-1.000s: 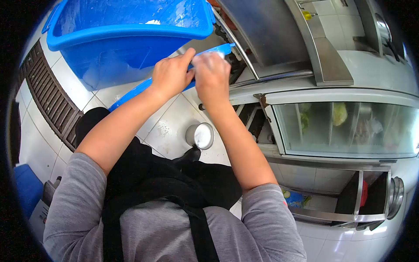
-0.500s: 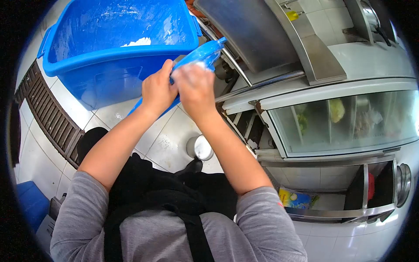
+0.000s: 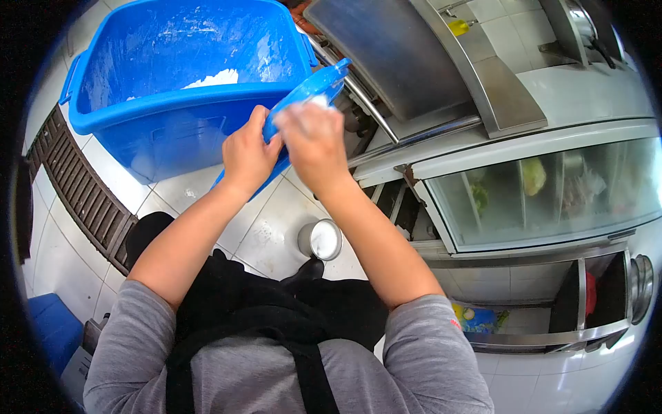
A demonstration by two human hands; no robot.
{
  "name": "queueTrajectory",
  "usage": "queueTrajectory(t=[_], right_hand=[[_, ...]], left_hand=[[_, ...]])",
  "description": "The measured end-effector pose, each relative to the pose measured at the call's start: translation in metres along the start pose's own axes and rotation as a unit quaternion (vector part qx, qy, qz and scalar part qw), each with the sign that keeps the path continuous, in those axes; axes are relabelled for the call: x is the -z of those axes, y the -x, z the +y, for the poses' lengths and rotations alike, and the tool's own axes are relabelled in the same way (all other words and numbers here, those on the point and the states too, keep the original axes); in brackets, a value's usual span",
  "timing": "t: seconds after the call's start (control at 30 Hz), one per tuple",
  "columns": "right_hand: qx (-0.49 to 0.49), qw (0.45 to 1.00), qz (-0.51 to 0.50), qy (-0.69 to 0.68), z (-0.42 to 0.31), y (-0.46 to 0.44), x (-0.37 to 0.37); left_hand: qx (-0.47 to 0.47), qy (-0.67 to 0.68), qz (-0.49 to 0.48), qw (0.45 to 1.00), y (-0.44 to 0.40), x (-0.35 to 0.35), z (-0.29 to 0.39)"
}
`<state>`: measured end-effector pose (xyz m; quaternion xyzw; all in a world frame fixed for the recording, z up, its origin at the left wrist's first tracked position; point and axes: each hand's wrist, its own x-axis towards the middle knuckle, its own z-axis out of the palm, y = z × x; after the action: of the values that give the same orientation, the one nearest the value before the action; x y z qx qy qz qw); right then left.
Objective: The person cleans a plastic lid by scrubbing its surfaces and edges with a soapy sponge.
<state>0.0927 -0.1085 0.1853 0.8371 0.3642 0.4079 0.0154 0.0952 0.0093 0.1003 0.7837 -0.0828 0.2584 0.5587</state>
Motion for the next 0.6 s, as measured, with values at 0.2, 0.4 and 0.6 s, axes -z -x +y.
queueTrajectory(t=[0.2,0.4,0.6], right_hand=[[-0.145,0.989,0.025,-0.008,0.046,-0.012,0.014],[-0.313,0.943,0.051,-0.099,0.016,-0.016,0.032],[-0.173,0.979,0.055,-0.097,0.006,-0.015,0.03]], left_hand=[[-0.014,0.011,0.002,1.0,0.006,0.003,0.004],[-0.045,0.045,0.044,0.997,0.004,0.008,0.005],[-0.004,0.045,0.004,0.999,0.001,0.015,0.003]])
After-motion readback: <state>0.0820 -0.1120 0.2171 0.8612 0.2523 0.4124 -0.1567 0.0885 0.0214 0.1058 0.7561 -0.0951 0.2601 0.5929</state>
